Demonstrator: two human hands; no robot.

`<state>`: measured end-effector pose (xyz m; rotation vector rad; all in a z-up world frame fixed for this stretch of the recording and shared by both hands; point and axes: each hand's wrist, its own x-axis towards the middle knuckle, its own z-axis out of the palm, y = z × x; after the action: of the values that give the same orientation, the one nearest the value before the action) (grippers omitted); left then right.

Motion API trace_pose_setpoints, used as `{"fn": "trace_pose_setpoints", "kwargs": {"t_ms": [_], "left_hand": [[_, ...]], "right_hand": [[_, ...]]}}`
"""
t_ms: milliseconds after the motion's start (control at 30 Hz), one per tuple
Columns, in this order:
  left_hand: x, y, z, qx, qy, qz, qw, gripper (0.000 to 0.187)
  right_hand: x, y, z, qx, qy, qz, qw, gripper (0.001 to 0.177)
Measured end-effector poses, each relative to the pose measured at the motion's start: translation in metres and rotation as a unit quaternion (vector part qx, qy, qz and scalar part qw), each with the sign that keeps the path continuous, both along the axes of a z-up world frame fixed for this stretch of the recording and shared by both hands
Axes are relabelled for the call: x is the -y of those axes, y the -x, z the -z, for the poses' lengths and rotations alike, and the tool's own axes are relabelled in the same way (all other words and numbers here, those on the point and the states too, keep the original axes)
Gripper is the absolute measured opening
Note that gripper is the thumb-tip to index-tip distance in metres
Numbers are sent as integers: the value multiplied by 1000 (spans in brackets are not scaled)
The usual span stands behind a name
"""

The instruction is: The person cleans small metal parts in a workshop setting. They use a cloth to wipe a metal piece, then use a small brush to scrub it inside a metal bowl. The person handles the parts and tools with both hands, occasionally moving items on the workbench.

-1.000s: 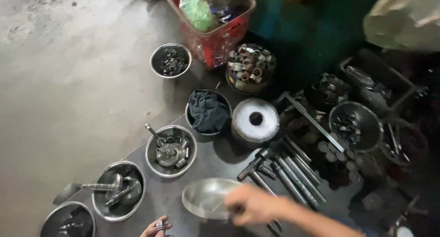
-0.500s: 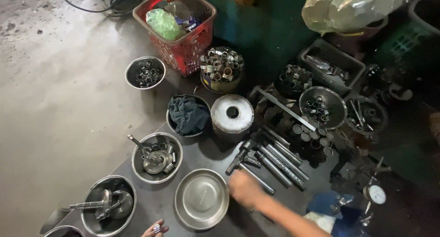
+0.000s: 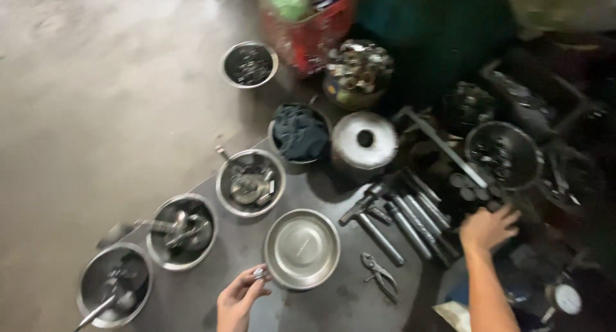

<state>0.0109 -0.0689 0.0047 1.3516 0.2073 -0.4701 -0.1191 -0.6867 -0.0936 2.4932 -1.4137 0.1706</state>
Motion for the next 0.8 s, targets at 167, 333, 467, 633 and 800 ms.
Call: {"fn": "trace_pose_setpoints", "kwargs": {"t_ms": [167,333,467,633,800], "left_hand": [[8,-1,-42,-2,11,-10,1000,31],[4,-9,-33,0,20,-6,1000,22],[0,-9,63,1,-8,-27,1000,20],[21,-3,119,-103,-100,31,989,21],[22,-13,93,41,-47,-48,997,21]], "right_hand": [[24,8,-9,16,7,-47,999,26],[-29,23,-83,60,-82,-89,991,25],[-123,-19,-128,345,-381,-56,856,24],[-230,-89,-129,568,-697,-71,432,38],[-317,-125,-81,314,-665,-165,657,47]]}}
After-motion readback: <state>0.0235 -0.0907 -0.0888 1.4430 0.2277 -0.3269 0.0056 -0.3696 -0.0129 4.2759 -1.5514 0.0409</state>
